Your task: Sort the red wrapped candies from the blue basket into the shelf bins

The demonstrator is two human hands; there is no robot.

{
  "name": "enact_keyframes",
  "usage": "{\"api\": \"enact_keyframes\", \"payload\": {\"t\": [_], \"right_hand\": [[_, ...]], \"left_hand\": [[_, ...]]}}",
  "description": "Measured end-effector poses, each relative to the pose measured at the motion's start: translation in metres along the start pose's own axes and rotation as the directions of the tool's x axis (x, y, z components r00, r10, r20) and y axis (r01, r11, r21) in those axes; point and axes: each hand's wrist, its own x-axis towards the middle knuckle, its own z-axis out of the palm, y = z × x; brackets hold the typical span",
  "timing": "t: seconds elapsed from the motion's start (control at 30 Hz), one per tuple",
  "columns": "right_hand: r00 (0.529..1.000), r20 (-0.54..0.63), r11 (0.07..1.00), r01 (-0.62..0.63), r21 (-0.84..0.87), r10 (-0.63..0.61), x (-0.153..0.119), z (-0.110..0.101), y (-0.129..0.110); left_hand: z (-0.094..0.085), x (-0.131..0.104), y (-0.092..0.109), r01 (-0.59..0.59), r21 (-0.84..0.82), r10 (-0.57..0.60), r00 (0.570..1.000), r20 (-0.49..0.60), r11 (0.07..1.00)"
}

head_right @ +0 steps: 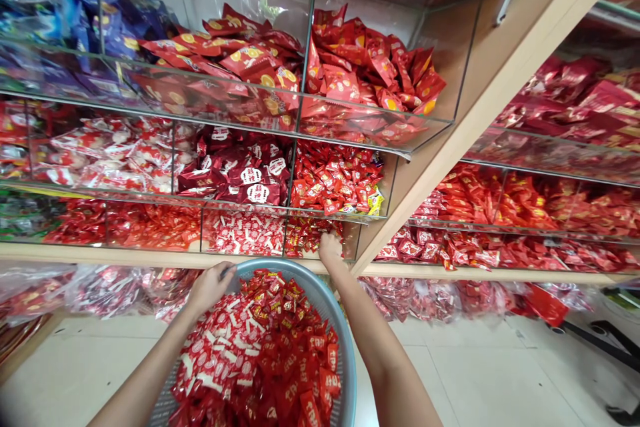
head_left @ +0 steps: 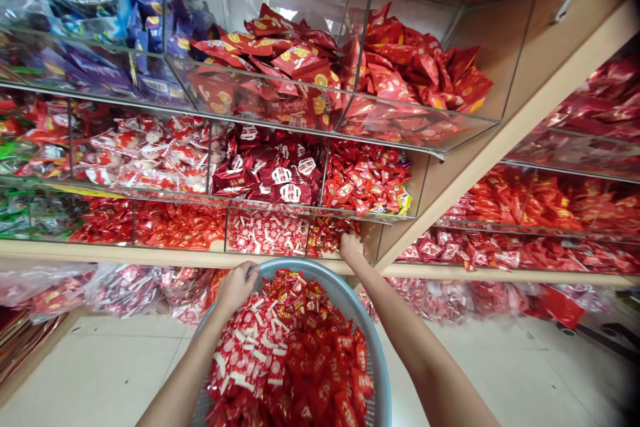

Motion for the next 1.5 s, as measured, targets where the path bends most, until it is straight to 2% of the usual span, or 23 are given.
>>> {"api": "enact_keyframes", "payload": {"t": [0.2, 0.33, 0.43, 0.53, 0.7, 0.77, 0.83, 0.9, 0.93, 0.97, 1.03, 1.1, 1.23, 1.3, 1.4, 1.5], "right_hand": [[0.997, -0.073, 0.984, 0.021, 0.179, -0.008, -0.004, -0.008, 0.017], [0.995, -0.096, 0.919, 0.051, 0.390, -0.014, 0.002, -0.009, 0.031], [0.995, -0.093, 0.816, 0.037, 0.577, 0.021, 0.006, -0.006, 0.035], [0.995, -0.087, 0.663, 0.027, 0.748, 0.057, 0.006, -0.005, 0.034], [0.997, -0.059, 0.418, 0.036, 0.908, 0.042, -0.002, -0.009, 0.030], [1.000, 0.002, 0.264, -0.006, 0.965, 0.014, -0.006, -0.011, 0.029], [0.992, 0.119, -0.008, -0.120, 0.993, -0.029, -0.010, -0.010, 0.028], [0.967, 0.236, -0.308, -0.255, 0.916, -0.099, -0.013, -0.009, 0.026], [0.953, 0.272, -0.415, -0.304, 0.857, -0.135, -0.014, -0.009, 0.025], [0.941, 0.292, -0.496, -0.338, 0.800, -0.170, -0.015, -0.008, 0.023], [0.925, 0.303, -0.589, -0.379, 0.714, -0.228, -0.015, -0.008, 0.021], [0.917, 0.303, -0.620, -0.399, 0.676, -0.260, -0.014, -0.008, 0.020], [0.905, 0.337, -0.599, -0.425, 0.679, -0.261, -0.013, -0.009, 0.019], [0.905, 0.325, -0.569, -0.425, 0.704, -0.274, -0.014, -0.010, 0.019], [0.906, 0.248, -0.497, -0.400, 0.770, -0.344, -0.022, -0.014, 0.020], [0.873, 0.197, -0.429, -0.402, 0.809, -0.446, -0.037, -0.016, 0.022]], "left_hand": [[0.000, 0.000, 0.000, 0.000, 0.010, 0.000, 1.000, 0.001, 1.000], [-0.002, -0.001, 0.002, 0.013, 0.030, -0.013, 1.000, 0.003, 0.999], [-0.002, -0.002, 0.002, 0.018, 0.038, -0.018, 1.000, 0.000, 0.999], [-0.002, -0.002, 0.002, 0.015, 0.032, -0.015, 1.000, 0.004, 0.999], [-0.002, -0.002, 0.003, 0.016, 0.022, -0.016, 1.000, 0.012, 1.000], [-0.002, -0.002, 0.003, 0.013, 0.017, -0.013, 1.000, 0.010, 1.000], [-0.001, -0.002, 0.002, 0.007, 0.013, -0.007, 1.000, 0.006, 1.000], [-0.001, -0.002, 0.001, 0.005, 0.009, -0.005, 1.000, 0.002, 1.000], [0.000, -0.002, 0.001, 0.009, 0.009, -0.009, 1.000, 0.001, 1.000], [0.000, -0.002, 0.001, 0.014, 0.009, -0.014, 1.000, 0.001, 1.000], [0.000, -0.002, 0.001, 0.021, 0.007, -0.021, 1.000, 0.001, 1.000], [-0.001, -0.002, 0.002, 0.023, 0.008, -0.023, 1.000, 0.000, 1.000], [-0.001, -0.002, 0.002, 0.028, 0.020, -0.028, 1.000, 0.003, 0.999], [-0.001, -0.002, 0.001, 0.030, 0.025, -0.030, 1.000, 0.003, 0.999], [0.000, -0.001, 0.000, 0.019, 0.025, -0.019, 1.000, -0.006, 1.000], [0.001, 0.000, 0.000, 0.005, 0.021, -0.005, 1.000, -0.014, 1.000]]}}
